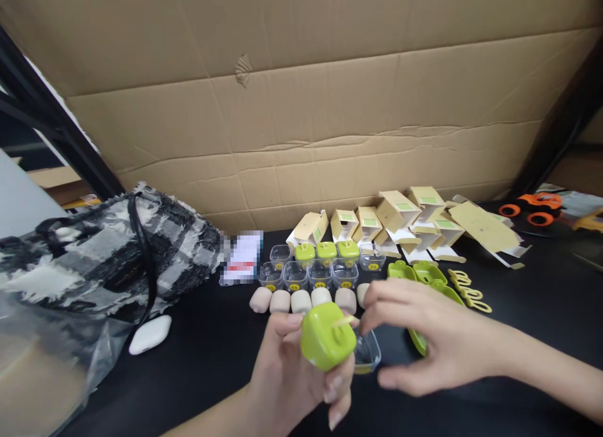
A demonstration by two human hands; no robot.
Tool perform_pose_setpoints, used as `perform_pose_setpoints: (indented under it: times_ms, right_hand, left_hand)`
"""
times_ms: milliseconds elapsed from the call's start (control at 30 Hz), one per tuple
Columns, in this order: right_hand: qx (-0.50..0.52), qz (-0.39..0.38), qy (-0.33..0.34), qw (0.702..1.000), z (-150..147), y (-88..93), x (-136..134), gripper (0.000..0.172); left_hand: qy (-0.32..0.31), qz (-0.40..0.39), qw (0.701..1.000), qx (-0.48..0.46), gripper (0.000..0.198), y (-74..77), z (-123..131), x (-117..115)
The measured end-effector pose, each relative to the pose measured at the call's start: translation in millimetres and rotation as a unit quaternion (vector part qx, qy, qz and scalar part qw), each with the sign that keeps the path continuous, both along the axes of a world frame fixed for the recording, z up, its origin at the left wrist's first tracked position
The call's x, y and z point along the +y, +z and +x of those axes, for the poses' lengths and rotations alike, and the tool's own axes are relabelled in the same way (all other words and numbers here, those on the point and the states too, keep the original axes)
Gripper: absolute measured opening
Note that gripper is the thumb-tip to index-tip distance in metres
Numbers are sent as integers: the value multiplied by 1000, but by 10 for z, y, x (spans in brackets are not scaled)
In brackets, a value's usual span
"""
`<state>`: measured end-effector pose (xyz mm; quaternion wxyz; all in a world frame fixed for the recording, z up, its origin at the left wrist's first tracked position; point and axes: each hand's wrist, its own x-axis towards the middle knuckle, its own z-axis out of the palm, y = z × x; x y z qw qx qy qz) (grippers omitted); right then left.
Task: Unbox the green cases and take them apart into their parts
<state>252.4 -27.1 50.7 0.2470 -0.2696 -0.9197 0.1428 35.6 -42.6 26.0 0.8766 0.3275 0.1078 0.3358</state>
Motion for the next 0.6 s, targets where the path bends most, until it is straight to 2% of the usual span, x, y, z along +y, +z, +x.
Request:
perform_pose_setpoints:
  times_ms: [100, 133, 200, 300, 400, 500, 600]
  right_hand:
    - [-119, 16, 29, 992, -56, -30, -24, 10]
    - [-123, 11, 37, 992, -58, -26, -28, 7]
    - [-89, 3, 29, 996, -12, 17, -2, 12]
    - [-13, 17, -60, 998, 166, 126, 136, 17]
    - [-17, 17, -152, 988, 355, 176, 331, 22]
    - [-71, 28, -185, 980, 444, 135, 467, 24]
    - [-96, 59, -192, 975, 432, 78, 492, 22]
  left_hand:
    - [3, 5, 1000, -11, 54, -6, -24, 8]
    - [-8, 8, 1000, -12, 54, -15, -22, 1]
    - [-32, 15, 999, -9, 54, -39, -11, -23]
    - [-30, 21, 999, 6, 54, -87, 12, -63]
    - [-18, 13, 999, 22, 54, -133, 27, -82]
    - [-22, 6, 999, 36, 54, -157, 29, -82]
    - [-20, 2, 999, 37, 55, -152, 24, -84]
